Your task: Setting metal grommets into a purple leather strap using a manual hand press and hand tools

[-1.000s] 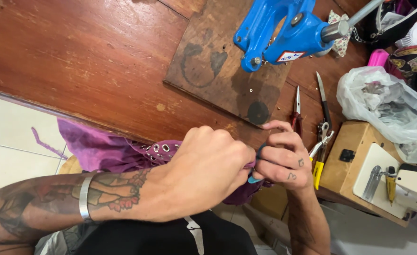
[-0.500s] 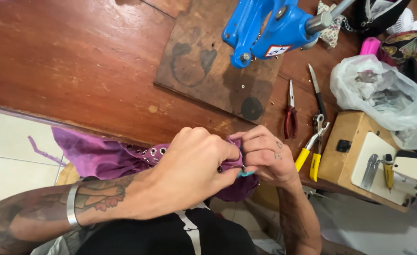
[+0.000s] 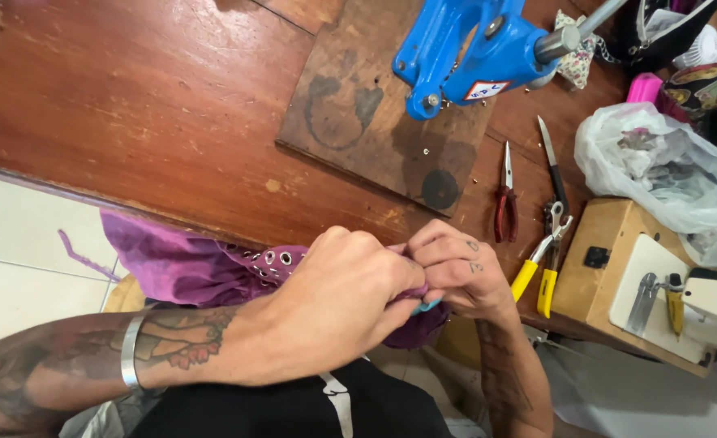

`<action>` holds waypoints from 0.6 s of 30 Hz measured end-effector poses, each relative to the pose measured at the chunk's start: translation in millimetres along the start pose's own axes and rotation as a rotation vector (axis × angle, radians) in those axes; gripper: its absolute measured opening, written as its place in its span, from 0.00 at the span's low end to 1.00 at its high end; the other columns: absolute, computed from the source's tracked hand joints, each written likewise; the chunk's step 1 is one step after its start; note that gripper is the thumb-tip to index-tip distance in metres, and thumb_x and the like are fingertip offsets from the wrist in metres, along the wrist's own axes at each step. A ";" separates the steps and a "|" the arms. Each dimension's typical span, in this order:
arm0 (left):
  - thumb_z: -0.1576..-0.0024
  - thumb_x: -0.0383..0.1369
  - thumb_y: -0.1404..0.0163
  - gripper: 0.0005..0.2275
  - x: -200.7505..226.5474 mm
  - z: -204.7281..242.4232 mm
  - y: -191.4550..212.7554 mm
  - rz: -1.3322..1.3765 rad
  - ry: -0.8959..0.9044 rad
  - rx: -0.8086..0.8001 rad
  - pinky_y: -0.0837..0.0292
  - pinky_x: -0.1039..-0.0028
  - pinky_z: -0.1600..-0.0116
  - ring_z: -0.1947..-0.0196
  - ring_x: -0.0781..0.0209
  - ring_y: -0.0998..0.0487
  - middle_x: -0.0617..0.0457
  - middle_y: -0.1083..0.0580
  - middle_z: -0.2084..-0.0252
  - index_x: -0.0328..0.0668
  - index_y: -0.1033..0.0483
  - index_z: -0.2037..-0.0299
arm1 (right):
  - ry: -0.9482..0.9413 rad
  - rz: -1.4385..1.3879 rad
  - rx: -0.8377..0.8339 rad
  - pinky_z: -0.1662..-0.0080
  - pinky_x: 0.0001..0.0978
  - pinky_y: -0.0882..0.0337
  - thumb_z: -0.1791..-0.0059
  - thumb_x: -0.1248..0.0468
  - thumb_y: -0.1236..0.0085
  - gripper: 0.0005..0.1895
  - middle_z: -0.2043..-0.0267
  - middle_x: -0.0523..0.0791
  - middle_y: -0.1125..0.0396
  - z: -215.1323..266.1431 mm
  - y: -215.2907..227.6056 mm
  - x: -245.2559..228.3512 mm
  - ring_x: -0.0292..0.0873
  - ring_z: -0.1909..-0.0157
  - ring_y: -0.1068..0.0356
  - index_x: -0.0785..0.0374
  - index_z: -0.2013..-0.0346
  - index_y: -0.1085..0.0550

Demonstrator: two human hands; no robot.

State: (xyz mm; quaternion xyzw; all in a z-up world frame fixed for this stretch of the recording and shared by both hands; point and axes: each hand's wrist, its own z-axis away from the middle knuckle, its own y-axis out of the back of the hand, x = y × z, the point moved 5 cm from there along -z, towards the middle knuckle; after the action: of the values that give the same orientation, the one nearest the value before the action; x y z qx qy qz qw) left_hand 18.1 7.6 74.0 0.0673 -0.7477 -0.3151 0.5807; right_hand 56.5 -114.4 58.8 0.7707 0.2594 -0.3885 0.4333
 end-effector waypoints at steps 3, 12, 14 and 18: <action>0.55 0.35 0.49 0.05 -5.2 -9.3 6.7 0.040 0.028 -0.076 0.39 0.61 0.77 0.82 0.49 0.30 0.54 0.28 0.82 0.49 0.27 0.81 | -0.016 -0.044 0.042 0.63 0.36 0.34 0.53 0.56 0.58 0.13 0.71 0.46 0.39 -1.6 2.0 1.8 0.47 0.67 0.38 0.63 0.75 0.37; 0.56 0.36 0.45 0.04 -16.0 -47.8 45.2 0.355 0.105 -0.554 0.45 0.82 0.80 0.89 0.75 0.41 0.64 0.30 0.86 0.47 0.22 0.76 | -0.461 -0.286 0.094 0.55 0.31 0.42 0.52 0.43 0.68 0.24 0.61 0.44 0.46 -15.4 13.8 16.9 0.39 0.58 0.45 0.62 0.62 0.39; 0.56 0.35 0.46 0.06 -24.3 -57.7 48.5 0.397 0.114 -0.644 0.50 0.85 0.85 0.90 0.76 0.41 0.63 0.29 0.84 0.46 0.21 0.72 | -0.583 -0.276 -0.038 0.67 0.22 0.44 0.53 0.48 0.64 0.18 0.73 0.37 0.44 -2.4 15.0 32.9 0.31 0.71 0.46 0.60 0.70 0.35; 0.55 0.31 0.49 0.06 -78.0 -67.7 42.8 0.586 0.439 -0.438 0.34 0.85 0.72 0.78 0.71 0.29 0.57 0.25 0.75 0.40 0.23 0.69 | -0.785 -0.438 0.426 0.77 0.14 0.42 0.53 0.59 0.56 0.11 0.81 0.39 0.40 13.7 46.7 61.9 0.30 0.81 0.41 0.60 0.76 0.35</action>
State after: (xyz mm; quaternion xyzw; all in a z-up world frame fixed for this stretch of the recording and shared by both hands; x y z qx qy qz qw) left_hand 115.8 51.3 41.7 -0.2077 -0.5093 -0.2664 0.7915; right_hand 120.7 -145.2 25.2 0.5650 0.1476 -0.7757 0.2394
